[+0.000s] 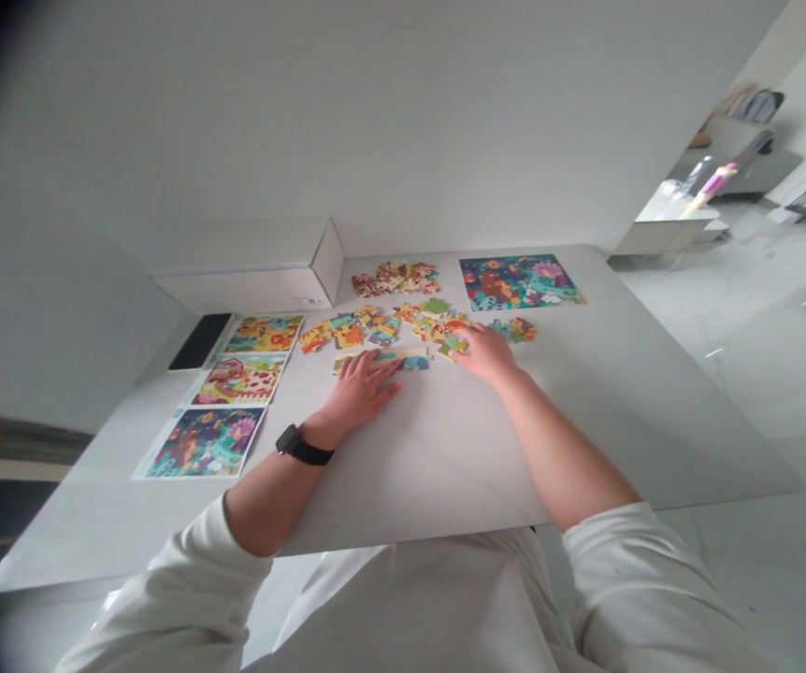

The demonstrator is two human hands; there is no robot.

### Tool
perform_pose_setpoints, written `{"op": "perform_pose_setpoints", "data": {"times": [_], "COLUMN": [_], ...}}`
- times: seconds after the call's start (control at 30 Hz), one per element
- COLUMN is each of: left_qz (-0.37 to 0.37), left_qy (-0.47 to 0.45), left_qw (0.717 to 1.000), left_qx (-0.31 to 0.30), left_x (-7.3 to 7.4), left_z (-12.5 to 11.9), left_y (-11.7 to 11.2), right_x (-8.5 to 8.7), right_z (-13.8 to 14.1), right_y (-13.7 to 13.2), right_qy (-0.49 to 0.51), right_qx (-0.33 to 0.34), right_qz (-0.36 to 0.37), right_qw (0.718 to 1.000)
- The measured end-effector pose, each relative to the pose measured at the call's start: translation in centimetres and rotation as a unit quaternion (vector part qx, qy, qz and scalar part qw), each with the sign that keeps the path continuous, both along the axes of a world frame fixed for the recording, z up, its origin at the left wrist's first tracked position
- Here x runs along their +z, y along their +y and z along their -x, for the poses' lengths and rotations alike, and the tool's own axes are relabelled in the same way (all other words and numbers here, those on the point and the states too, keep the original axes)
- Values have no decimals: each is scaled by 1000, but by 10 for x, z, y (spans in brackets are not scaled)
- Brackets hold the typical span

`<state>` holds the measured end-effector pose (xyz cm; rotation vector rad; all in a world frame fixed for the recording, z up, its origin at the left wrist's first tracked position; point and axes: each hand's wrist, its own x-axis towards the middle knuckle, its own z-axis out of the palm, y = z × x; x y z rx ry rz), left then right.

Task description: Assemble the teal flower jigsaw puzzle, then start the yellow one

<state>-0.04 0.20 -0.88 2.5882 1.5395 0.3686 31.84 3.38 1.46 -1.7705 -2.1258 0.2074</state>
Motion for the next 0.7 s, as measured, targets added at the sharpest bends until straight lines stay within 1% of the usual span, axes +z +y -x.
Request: {"op": "perform_pose_setpoints", "data": {"times": [0.1,0.27,0.37,0.47,0.53,0.6,0.67,0.7], "left_qz": [-2,-17,-23,-9,-1,0,-2,-2], "left_qy": [-14,-45,-61,-67,-70,-75,-82,-85], "left_qw": [1000,999,998,997,997,996,995,995], "left_qx": [-3,8,-7,-27,-38,-46,-48,-47], "left_x": [-2,2,6,7,7,6,6,6], "left_z": [1,3,4,6,6,7,7,7], "left_y": [1,1,2,2,2,1,1,1], "right_x": [-1,-1,-3,-2,1,6,12,14], "right_z": [10,5,6,5,-3,-20,-44,-56], "right_y": [-3,-3,-3,-2,1,5,9,10], "right_qy": [-35,-58,-63,-57,-48,-40,-44,-49], "right_qx": [-8,-38,-49,-51,-50,-69,-123,-151], "right_qz": [21,33,31,27,20,7,-4,6], "right_qw": [999,997,996,997,997,997,991,987]}}
